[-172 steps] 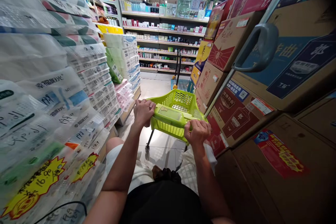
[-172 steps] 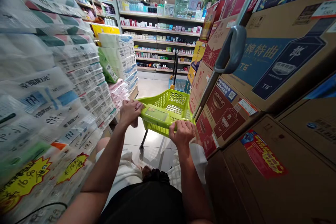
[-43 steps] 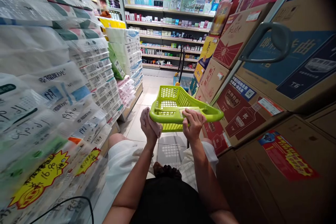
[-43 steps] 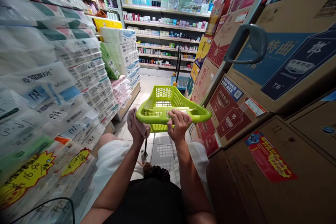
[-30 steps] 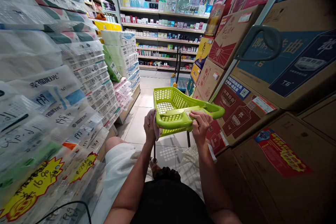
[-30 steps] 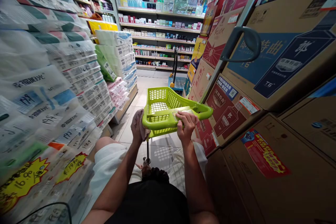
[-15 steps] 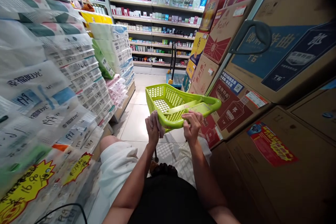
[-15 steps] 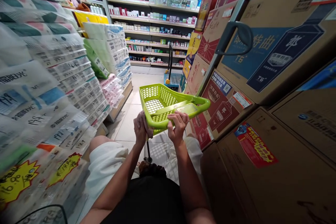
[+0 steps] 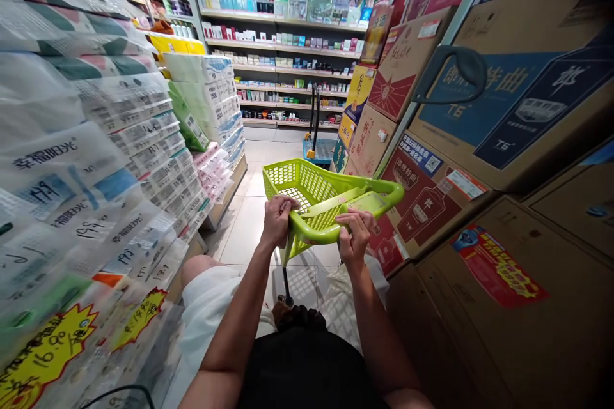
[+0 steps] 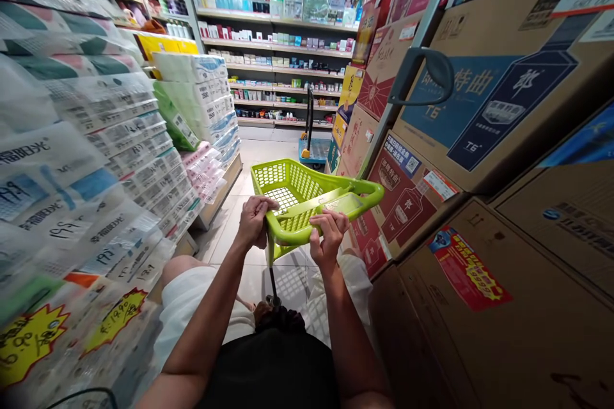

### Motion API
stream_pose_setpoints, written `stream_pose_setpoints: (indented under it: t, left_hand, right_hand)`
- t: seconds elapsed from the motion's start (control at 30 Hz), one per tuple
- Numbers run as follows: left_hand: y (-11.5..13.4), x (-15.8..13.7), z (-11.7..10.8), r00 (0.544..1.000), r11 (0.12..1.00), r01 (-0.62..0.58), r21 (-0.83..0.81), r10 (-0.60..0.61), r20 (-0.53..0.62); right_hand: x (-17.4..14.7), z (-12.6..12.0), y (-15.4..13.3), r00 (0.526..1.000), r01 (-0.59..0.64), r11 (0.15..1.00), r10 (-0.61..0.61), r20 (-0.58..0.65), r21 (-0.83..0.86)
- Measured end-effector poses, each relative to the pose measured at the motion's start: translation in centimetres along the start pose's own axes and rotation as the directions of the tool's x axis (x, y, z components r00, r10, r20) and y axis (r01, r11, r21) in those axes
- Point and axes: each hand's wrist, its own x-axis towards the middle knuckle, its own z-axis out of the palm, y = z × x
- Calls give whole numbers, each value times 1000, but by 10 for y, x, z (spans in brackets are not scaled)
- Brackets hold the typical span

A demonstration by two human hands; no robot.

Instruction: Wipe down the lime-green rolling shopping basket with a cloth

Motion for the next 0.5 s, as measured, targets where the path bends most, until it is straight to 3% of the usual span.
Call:
stream_pose_setpoints:
  t: [0.07,0.13,0.2,0.27,0.33,0.4,0.5]
  left_hand:
    - [21,-7,-3,977,987,-142,80,127,169]
    - [31,-10,-3,949,966,-227,126,190,251]
    - [26,-9,1,974,975,-177,132,154,167]
    - [16,-9,8,999,997,-23,72,26,-30]
    - [14,-14,13,983,997,83,-6,-83,-163]
    - [24,-25,17,983,998,58,-33,-63,-171]
    - [45,-47,21,992,995,-80,-59,73,-104]
  right_hand:
    - [-1,-2,2,1000,-9,1000,9,6,6]
    - [-1,-5,3,1000,-20,1000,20,13,-5]
    - [-1,-6,3,1000,-22,1000,22,10,-17]
    - [-1,-5,2,1000,-5,1000,5,-1,-6]
    - [-1,-4,2,1000,19,1000,-18,-9,10]
    - [0,-4,1,1000,27,1000,-27,-12,11]
    - [0,-5,2,1000,13,1000,-13,-13,2]
